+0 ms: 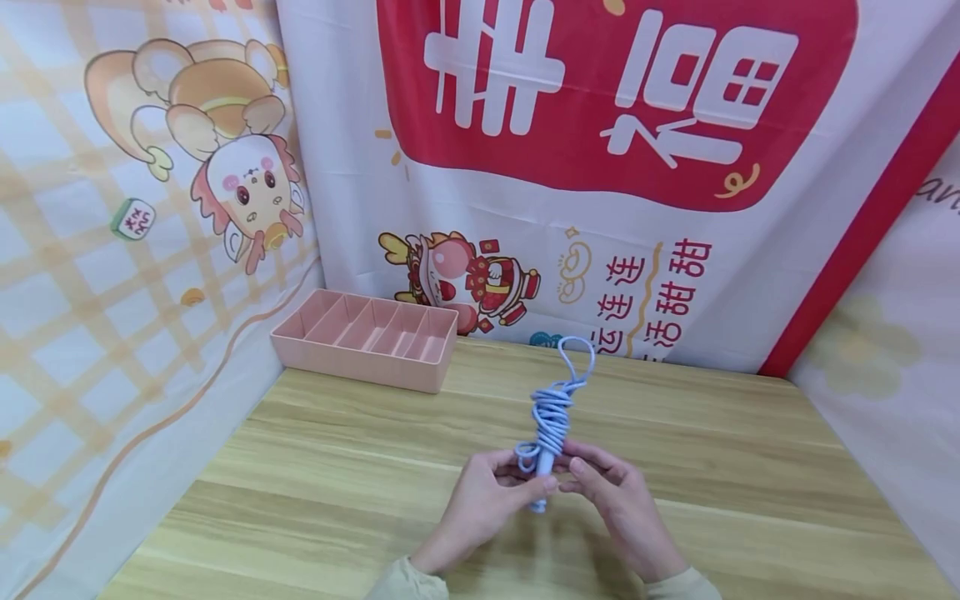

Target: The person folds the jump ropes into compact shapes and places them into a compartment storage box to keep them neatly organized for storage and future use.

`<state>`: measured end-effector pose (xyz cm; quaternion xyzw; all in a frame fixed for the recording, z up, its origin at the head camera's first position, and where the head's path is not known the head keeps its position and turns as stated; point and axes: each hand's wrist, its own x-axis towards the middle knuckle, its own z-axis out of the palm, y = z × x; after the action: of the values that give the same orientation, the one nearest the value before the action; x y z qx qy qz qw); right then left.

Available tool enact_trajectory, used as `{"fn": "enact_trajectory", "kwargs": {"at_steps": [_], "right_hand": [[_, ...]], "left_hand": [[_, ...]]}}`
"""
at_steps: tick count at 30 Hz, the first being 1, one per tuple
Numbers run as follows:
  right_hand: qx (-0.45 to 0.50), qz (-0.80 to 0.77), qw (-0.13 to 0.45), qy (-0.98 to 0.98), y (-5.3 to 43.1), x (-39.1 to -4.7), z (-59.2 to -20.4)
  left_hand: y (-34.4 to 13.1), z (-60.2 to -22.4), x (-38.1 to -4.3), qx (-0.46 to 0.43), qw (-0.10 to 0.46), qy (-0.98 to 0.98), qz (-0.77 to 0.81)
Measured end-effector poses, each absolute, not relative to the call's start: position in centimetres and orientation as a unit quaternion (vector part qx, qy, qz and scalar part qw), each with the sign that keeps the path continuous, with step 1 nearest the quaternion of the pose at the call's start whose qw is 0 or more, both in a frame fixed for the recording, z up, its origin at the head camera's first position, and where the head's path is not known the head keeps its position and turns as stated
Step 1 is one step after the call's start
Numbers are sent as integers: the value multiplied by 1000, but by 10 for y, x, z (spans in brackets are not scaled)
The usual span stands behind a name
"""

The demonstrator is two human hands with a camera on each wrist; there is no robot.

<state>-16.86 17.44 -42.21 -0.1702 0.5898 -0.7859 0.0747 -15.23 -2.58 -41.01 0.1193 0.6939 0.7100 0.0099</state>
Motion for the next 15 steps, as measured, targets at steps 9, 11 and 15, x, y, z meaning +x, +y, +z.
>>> {"fn": "enact_trajectory", "kwargs": {"at_steps": [9,11,15], "right_hand": [[-150,-786,79,594,177,-170,-420],[-140,-787,77,596,178,-171,-419],[-129,-790,78,595,180,-171,-420]], "left_hand": [[-31,-409,-156,95,-5,699,709],[-32,-409,-157,91,-5,694,715],[-33,-409,-158,77,-4,683,726]]}}
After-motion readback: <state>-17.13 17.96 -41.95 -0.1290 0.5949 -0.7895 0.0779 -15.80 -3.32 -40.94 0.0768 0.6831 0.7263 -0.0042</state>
